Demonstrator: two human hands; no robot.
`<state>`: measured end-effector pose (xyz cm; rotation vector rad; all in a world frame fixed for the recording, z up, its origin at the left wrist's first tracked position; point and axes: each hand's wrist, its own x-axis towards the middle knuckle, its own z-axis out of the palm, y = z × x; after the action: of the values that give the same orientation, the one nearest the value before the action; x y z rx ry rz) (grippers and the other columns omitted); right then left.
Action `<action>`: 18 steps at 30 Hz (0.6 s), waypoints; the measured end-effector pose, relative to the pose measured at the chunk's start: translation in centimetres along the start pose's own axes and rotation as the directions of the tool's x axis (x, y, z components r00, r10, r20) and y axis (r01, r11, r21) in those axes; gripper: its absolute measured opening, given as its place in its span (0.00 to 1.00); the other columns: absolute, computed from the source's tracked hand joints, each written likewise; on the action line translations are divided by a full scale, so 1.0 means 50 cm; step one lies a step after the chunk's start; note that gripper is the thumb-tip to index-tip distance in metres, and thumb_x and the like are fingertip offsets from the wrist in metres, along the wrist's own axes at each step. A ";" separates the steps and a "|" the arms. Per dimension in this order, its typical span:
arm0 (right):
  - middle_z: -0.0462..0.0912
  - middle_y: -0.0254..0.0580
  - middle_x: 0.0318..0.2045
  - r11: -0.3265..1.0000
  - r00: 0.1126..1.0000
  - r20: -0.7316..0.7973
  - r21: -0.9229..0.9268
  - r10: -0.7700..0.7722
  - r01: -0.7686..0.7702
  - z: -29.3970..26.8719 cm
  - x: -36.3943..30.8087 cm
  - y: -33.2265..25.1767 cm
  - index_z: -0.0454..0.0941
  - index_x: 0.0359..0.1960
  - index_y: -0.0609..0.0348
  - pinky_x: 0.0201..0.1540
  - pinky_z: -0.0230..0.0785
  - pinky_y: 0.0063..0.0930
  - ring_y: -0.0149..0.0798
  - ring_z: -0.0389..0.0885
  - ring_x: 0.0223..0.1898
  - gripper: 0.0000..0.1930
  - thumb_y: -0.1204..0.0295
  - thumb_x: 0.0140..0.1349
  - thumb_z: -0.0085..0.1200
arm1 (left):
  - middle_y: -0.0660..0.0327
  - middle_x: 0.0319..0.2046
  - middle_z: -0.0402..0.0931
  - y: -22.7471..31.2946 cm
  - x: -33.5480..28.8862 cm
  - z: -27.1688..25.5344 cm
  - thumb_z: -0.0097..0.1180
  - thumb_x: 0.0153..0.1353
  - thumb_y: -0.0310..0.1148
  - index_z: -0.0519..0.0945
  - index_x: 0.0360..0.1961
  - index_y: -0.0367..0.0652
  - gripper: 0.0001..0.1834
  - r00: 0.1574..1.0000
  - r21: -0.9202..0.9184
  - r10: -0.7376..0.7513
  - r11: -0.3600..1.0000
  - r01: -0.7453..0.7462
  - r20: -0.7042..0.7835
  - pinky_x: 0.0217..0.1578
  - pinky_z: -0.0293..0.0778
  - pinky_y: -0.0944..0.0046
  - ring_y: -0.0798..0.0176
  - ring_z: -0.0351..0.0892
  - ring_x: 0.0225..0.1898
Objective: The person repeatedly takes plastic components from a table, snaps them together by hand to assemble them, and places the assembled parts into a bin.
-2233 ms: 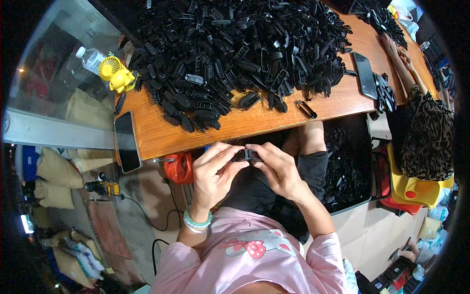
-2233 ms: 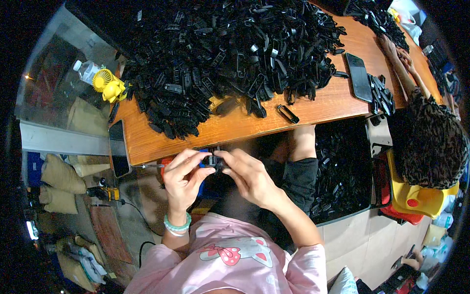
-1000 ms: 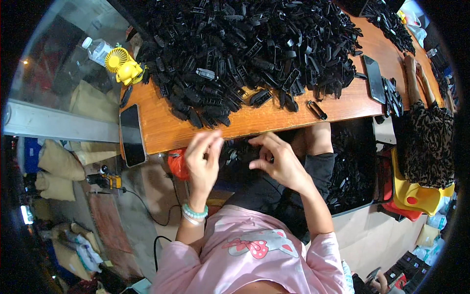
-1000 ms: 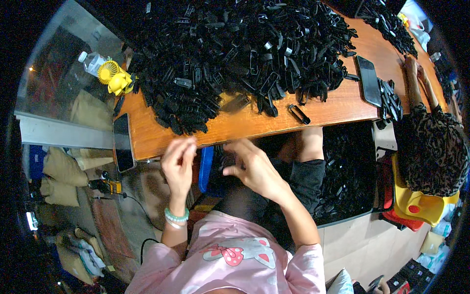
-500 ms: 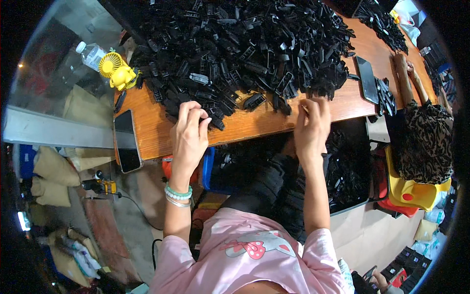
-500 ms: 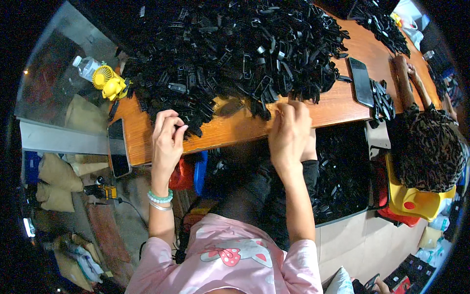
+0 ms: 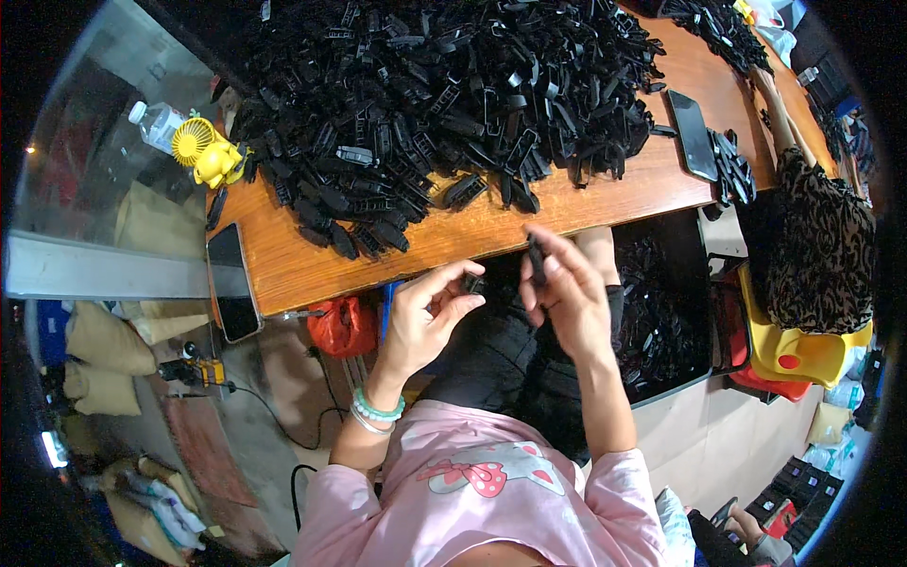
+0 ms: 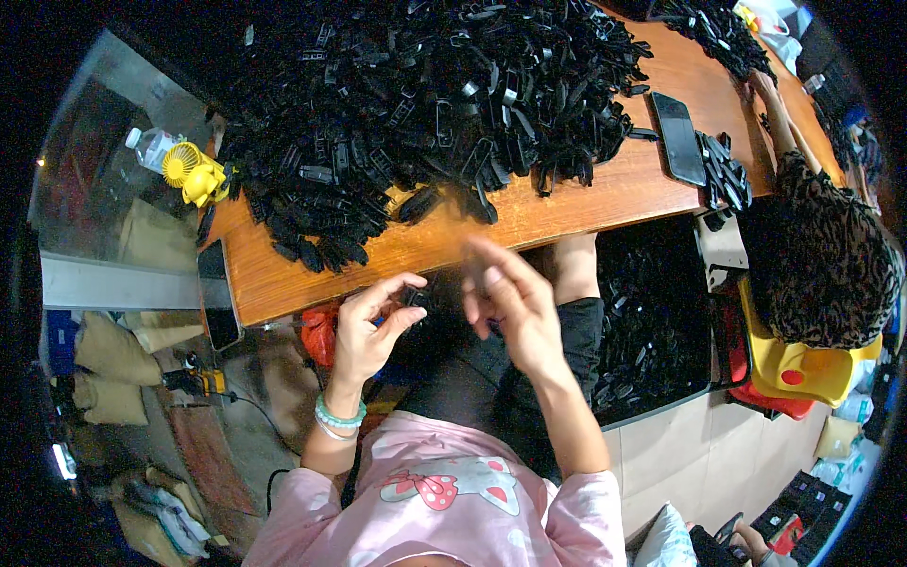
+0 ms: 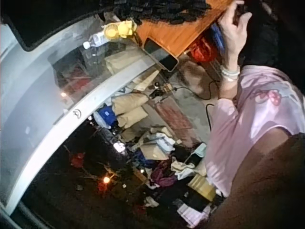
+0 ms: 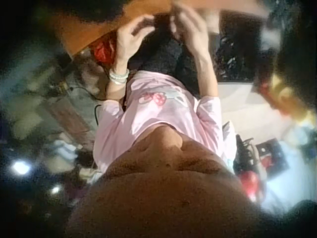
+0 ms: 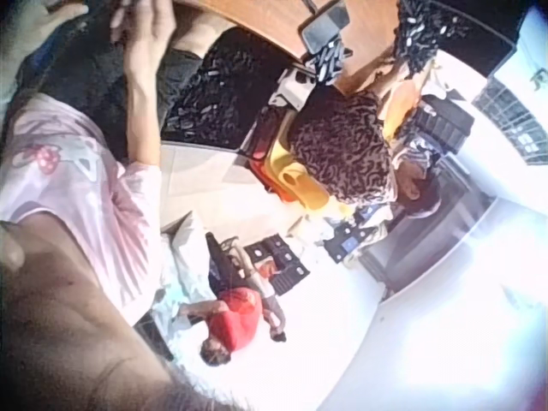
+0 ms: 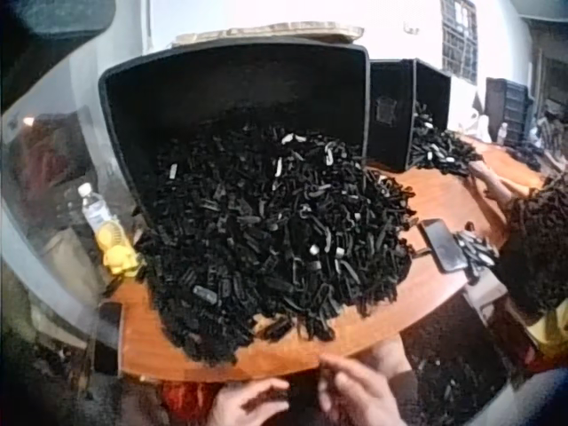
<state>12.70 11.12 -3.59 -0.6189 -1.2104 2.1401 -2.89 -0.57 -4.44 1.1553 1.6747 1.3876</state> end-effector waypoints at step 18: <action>0.71 0.53 0.32 0.461 0.848 0.440 -0.712 -0.294 0.529 0.025 -0.035 0.015 0.64 0.57 0.68 0.38 0.69 0.37 0.55 0.73 0.35 0.28 0.88 0.50 0.50 | 0.59 0.28 0.74 0.055 0.004 -0.015 0.65 0.50 0.26 0.79 0.37 0.32 0.14 0.945 0.255 0.328 0.912 -0.321 0.017 0.20 0.66 0.70 0.70 0.71 0.20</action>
<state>12.96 8.84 -3.48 -0.3197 -2.2735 1.1484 -3.04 -0.54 -1.61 1.6304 1.7760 1.4148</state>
